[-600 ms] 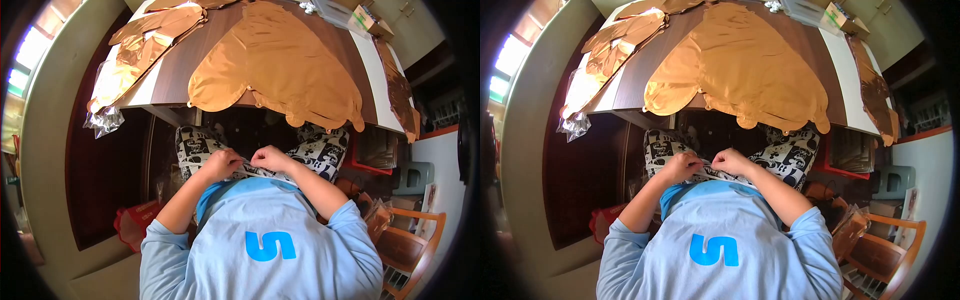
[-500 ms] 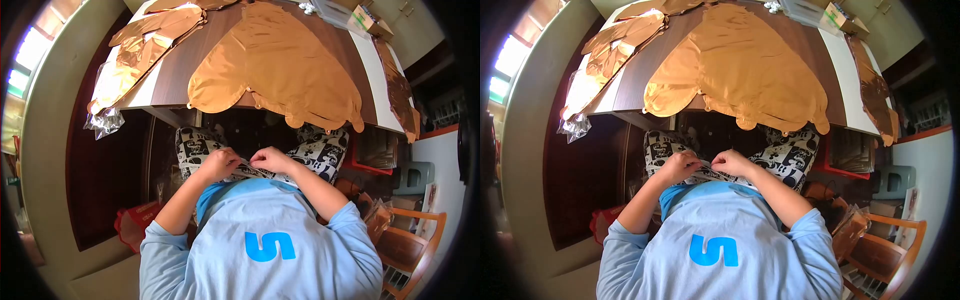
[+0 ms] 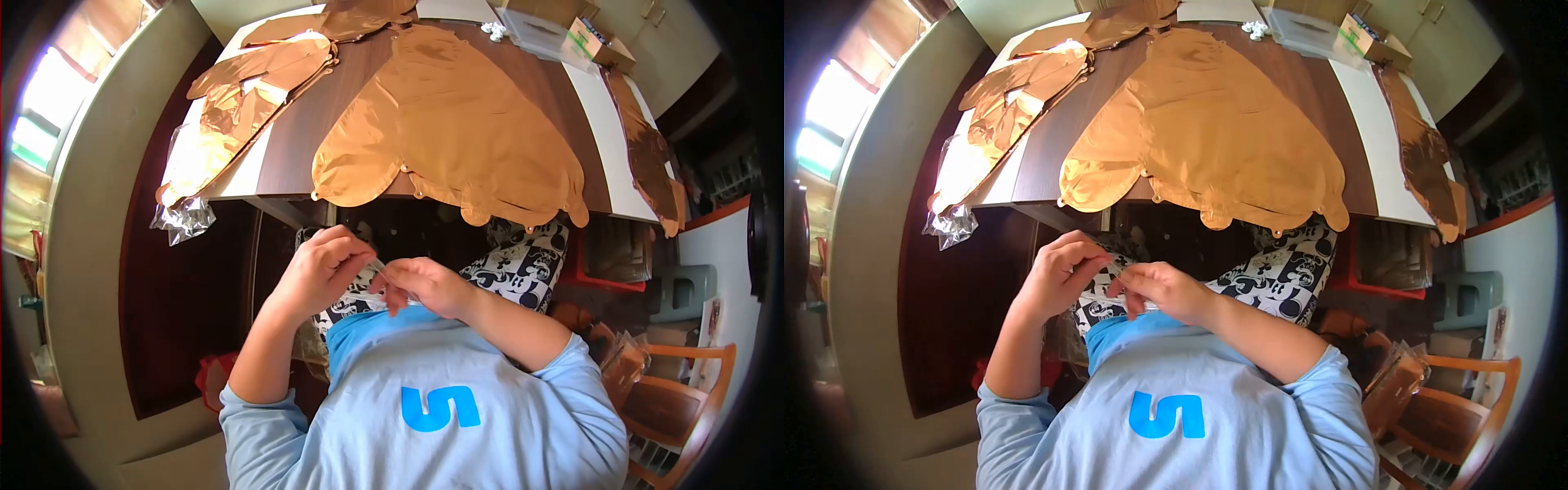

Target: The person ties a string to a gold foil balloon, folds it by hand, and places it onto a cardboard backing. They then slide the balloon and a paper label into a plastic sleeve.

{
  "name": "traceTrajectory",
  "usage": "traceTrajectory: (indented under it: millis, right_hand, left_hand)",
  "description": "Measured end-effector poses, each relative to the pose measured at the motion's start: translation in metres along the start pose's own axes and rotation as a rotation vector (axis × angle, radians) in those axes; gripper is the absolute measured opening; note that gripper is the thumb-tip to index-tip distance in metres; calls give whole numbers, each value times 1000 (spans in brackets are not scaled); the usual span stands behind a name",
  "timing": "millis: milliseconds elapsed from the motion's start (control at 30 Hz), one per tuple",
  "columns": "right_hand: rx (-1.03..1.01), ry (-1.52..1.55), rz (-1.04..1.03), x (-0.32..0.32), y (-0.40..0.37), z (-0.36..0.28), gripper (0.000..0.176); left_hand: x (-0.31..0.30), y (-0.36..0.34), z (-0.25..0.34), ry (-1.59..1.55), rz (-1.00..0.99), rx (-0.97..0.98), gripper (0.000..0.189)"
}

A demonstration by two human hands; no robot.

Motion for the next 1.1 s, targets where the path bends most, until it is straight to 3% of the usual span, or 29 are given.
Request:
traceTrajectory:
  millis: [33, 100, 167, 233, 267, 300, 367, 400, 433, 533, 567, 633, 667, 700, 767, 833, 867, 900, 933, 967, 1033, 1100]
  right_hand:
    - [-36, -174, 29, 2, -7, -14, 34]
    - [-107, -521, 93, 0, -19, -36, 32]
    - [-415, -643, 91, 8, -26, -40, 28]
    - [-466, -742, 142, 15, -33, -36, 26]
    - [-654, -843, 268, 15, -30, -17, 17]
    - [-715, -1010, 253, 22, -32, -22, 16]
    - [-831, -1342, 212, 43, -50, -50, 14]
    - [-1005, -1390, 269, 49, -58, -74, 12]
    - [-1078, -1458, 334, 51, -66, -98, 11]
    - [-903, -1178, 398, 21, -54, -114, 11]
    - [-836, -1175, 376, 4, -43, -96, 13]
    - [-804, -1208, 176, 3, -45, -42, 11]
    - [-820, -1177, 75, 24, -59, -56, 10]
    - [-824, -1131, -21, 47, -75, -71, 9]
    - [-1005, -1311, 193, 44, -74, -102, 14]
    - [-863, -1198, 484, 23, -55, -116, 16]
    - [-676, -1148, 537, 11, -50, -105, 23]
    - [-645, -1168, 340, -1, -48, -79, 21]
    - [-750, -1184, 169, 14, -52, -67, 18]
    - [-830, -1177, -9, 36, -59, -60, 16]
    - [-1026, -1289, 61, 50, -66, -91, 12]
    - [-919, -1263, 276, 26, -54, -123, 9]
  left_hand:
    - [-8, 1, 1, 7, -88, -64, 8]
    - [-5, -9, 2, -327, -316, -243, 9]
    - [4, -13, 4, -840, -472, -350, 17]
    - [27, -14, 12, -1364, -126, -342, 16]
    - [32, -8, 22, -1578, 45, -299, 15]
    - [36, -6, 23, -1556, 244, -335, 13]
    - [41, 7, 27, -811, 579, -129, 5]
    - [40, 10, 24, -289, 593, 23, 13]
    - [39, 19, 20, 126, 542, 449, 17]
    - [53, 3, 36, -437, 174, 515, 13]
    - [40, 1, 59, -628, 65, 381, 7]
    - [20, 3, 50, -815, 295, 237, 6]
    - [17, 5, 48, -845, 443, 76, 8]
    - [16, 11, 50, -573, 507, 31, 11]
    - [28, 26, 46, 36, 358, 441, 19]
    - [42, 17, 48, -228, 160, 515, 24]
    - [34, 13, 58, -391, 198, 446, 23]
    - [25, 10, 62, -553, 232, 367, 21]
    - [16, 11, 47, -552, 361, 324, 19]
    - [6, 13, 49, -304, 468, 203, 14]
    - [18, 27, 39, -10, 359, 435, 15]
    - [28, 17, 51, -283, 119, 459, 15]
Point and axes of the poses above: each hand's wrist, its own y-axis towards the middle knuckle, its own x-axis out of the palm, z = x × y, the point moved 1 cm from there along y, towards the middle knuckle, and after that the axes turned 5 degrees about z, right-handed, at the moved point
